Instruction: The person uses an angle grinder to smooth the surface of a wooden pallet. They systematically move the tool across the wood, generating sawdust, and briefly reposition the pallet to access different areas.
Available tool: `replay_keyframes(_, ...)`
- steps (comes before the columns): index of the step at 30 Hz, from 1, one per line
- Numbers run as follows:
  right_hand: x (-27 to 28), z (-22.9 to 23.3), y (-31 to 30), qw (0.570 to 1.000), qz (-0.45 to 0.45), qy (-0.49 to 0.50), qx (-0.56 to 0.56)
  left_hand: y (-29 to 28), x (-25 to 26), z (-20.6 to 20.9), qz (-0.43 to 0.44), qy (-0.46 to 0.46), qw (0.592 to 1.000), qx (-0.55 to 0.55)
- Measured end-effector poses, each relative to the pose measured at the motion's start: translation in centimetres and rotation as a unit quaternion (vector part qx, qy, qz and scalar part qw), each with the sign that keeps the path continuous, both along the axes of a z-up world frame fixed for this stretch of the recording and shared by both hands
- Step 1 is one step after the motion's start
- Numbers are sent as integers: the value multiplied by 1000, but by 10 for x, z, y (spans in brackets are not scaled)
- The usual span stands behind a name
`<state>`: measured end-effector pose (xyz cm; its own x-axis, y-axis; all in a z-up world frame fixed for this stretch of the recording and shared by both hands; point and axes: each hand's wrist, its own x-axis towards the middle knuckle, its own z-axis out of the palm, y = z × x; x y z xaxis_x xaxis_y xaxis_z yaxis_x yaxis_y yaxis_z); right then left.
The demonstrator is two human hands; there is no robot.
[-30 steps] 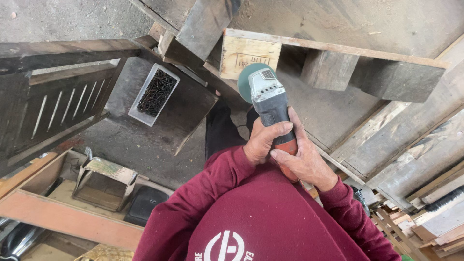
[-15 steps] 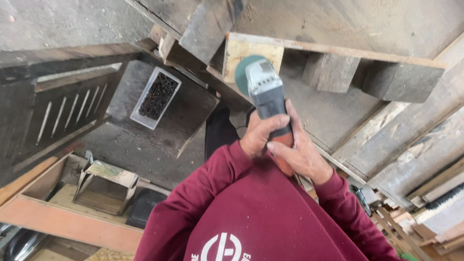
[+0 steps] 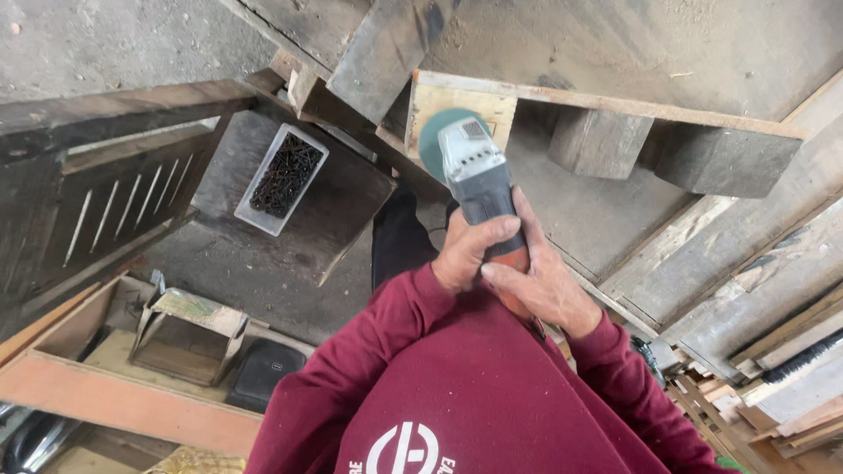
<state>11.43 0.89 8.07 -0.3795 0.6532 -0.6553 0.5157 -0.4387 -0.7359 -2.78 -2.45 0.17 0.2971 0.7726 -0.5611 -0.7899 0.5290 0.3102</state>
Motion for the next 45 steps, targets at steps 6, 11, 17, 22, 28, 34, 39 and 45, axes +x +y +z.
replay_keyframes(6,-13,3,12,1000,26,-12,-10,9,-13,3,8,35,999,10)
replay_keyframes(11,-15,6,12,997,24,-49,-55,7,-14,7,10,2,1000,1)
replay_keyframes(17,-15,7,10,999,49,-1,-11,0,-13,8,31,1,999,-11)
replay_keyframes(22,-18,8,21,997,70,-20,-5,6,-17,6,26,30,999,4)
replay_keyframes(28,-13,14,12,997,45,-47,-51,-7,-7,7,39,-10,999,7)
replay_keyframes(34,-13,7,17,997,70,-23,-9,0,-9,1,34,21,999,10)
replay_keyframes(39,-10,9,16,996,79,-50,2,3,-9,4,33,7,999,18)
replay_keyframes(45,-2,-4,19,998,36,-31,44,17,1,-11,37,5,999,21)
